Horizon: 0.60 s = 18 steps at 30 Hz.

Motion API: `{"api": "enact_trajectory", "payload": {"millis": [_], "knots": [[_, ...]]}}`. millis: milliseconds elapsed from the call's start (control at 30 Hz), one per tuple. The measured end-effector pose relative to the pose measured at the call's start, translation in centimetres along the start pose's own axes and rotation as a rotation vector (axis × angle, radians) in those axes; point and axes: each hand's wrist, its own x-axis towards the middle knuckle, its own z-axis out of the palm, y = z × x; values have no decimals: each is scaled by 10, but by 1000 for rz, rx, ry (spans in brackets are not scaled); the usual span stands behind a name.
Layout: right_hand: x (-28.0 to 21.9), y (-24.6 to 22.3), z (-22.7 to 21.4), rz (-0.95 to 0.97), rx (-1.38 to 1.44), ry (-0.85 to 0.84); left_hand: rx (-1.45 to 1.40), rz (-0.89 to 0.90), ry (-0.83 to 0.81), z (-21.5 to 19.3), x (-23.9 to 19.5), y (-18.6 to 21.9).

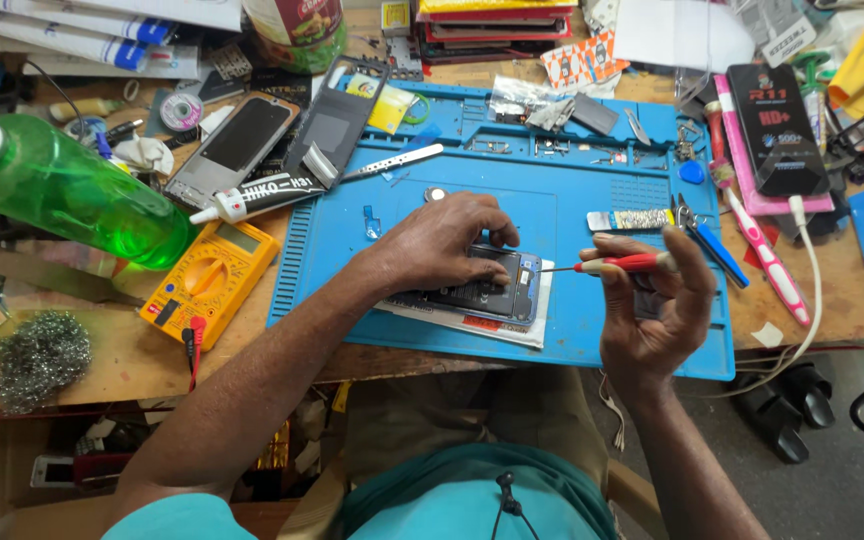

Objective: The person disassembles a smartphone on a blue work mat, using a screwdriver and tweezers to remove screws and internal components. They lift the motherboard, disconnect ribbon cables, and reposition parts while working on the device.

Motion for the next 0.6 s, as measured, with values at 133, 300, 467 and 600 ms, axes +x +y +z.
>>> {"api": "enact_trajectory", "payload": {"millis": [133,300,467,600], "knots": [[11,-1,4,-69,-82,-54,-28,20,-15,-1,1,-2],[-10,-1,-6,-35,15,-64,1,-49,-35,4,0,-3],[-20,6,-13,-48,24,-69,84,-32,-57,4,-1,5],[-22,10,-15,-85,42,-107,86,-13,-64,3,-2,6]]}}
